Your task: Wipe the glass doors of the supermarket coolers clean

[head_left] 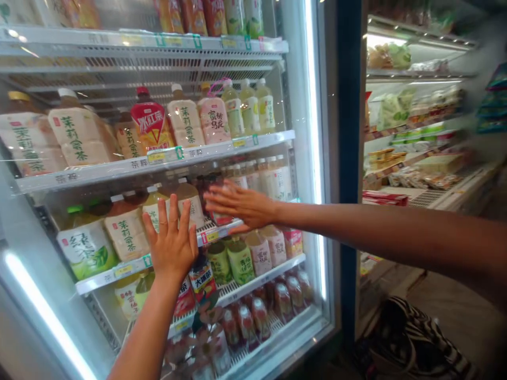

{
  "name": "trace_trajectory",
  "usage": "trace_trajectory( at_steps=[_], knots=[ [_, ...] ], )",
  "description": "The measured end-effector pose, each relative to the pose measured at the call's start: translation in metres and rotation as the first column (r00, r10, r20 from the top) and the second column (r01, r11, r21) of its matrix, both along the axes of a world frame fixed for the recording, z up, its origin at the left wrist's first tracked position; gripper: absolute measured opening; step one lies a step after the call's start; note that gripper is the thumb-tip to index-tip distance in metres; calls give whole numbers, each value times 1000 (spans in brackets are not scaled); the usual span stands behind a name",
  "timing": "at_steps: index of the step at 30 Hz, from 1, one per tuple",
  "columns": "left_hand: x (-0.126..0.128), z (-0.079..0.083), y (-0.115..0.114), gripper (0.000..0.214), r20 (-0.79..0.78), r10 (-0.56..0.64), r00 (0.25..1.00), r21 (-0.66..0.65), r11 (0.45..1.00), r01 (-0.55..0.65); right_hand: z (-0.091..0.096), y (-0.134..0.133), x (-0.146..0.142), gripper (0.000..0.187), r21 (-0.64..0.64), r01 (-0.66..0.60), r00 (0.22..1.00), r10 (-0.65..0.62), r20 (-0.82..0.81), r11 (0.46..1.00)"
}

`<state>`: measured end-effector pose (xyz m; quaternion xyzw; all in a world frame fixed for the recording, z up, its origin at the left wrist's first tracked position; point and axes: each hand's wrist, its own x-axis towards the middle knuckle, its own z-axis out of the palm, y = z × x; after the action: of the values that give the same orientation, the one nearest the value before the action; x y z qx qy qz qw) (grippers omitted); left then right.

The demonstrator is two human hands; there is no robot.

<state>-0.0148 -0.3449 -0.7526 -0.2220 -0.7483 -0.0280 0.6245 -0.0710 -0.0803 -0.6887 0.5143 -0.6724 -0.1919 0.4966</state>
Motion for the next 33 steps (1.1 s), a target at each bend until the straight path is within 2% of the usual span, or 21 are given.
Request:
trace_trajectory(
  at_steps=[2,3,4,5,6,8,10,11,12,15,16,19,20,22,24,25,26,28,30,31,33],
  knots=[
    [-1,-1,-1,75,-6,-1,1000,-1,1000,1,21,2,-2,95,-272,55,998,-54,10,961],
    [-2,-1,-1,75,-5,-5,1000,0,1000,5,27,1,-3,96,-391,73,997,-73,15,918],
    [-3,-2,-2,75,-1,-10,1000,3,1000,10,27,-1,-3,97,-448,84,996,-83,22,890],
    [-3,-2,-2,75,4,-17,1000,4,1000,17,22,-3,-3,99,-436,92,996,-86,34,895],
    [-4,-3,-3,75,7,-24,1000,4,1000,24,14,-6,-2,100,-362,95,995,-81,52,927],
    [-3,-4,-4,74,14,-35,999,7,999,35,-6,-10,1,99,-106,71,994,-61,96,992],
    [-3,-4,-4,73,22,-38,999,13,999,38,-21,-12,3,93,72,27,992,-36,120,997],
    [-3,-4,-5,73,25,-40,999,17,999,39,-26,-14,4,92,72,16,993,-25,115,997],
    [-2,-4,-5,72,28,-41,999,21,999,41,-29,-16,4,92,12,17,995,-19,102,1000],
    [-2,-5,-5,69,37,-51,998,33,998,50,-36,-24,4,100,-256,43,996,-22,84,966],
    [-2,-5,-5,69,41,-55,998,38,998,54,-39,-27,4,102,-265,40,995,-16,94,963],
    [-2,-5,-5,68,55,-57,997,41,998,55,-42,-35,5,103,-84,-5,989,17,146,996],
    [-1,-5,-5,68,57,-56,997,41,998,54,-40,-36,6,102,-65,-11,989,20,148,998],
    [0,-5,-5,67,57,-46,997,37,998,44,-34,-38,6,102,-186,9,992,14,122,983],
    [1,-4,-5,67,45,-25,999,28,999,24,-34,-41,7,104,-367,30,996,2,86,930],
    [1,-4,-4,67,39,-14,999,24,1000,13,-37,-43,8,104,-403,27,997,4,77,915],
    [2,-4,-4,66,34,-6,999,21,1000,6,-43,-44,9,104,-383,14,997,15,74,924],
    [2,-3,-4,65,34,-8,999,24,1000,7,-54,-46,10,100,-224,-33,996,52,79,974],
    [2,-3,-3,64,41,-15,999,31,999,14,-59,-47,9,95,-103,-69,994,77,81,992],
    [2,-3,-3,64,39,-16,999,33,999,14,-59,-46,8,95,-127,-63,994,74,78,990],
    [2,-3,-2,65,28,-9,1000,33,999,8,-55,-45,5,99,-318,-16,997,40,69,948]
  ],
)
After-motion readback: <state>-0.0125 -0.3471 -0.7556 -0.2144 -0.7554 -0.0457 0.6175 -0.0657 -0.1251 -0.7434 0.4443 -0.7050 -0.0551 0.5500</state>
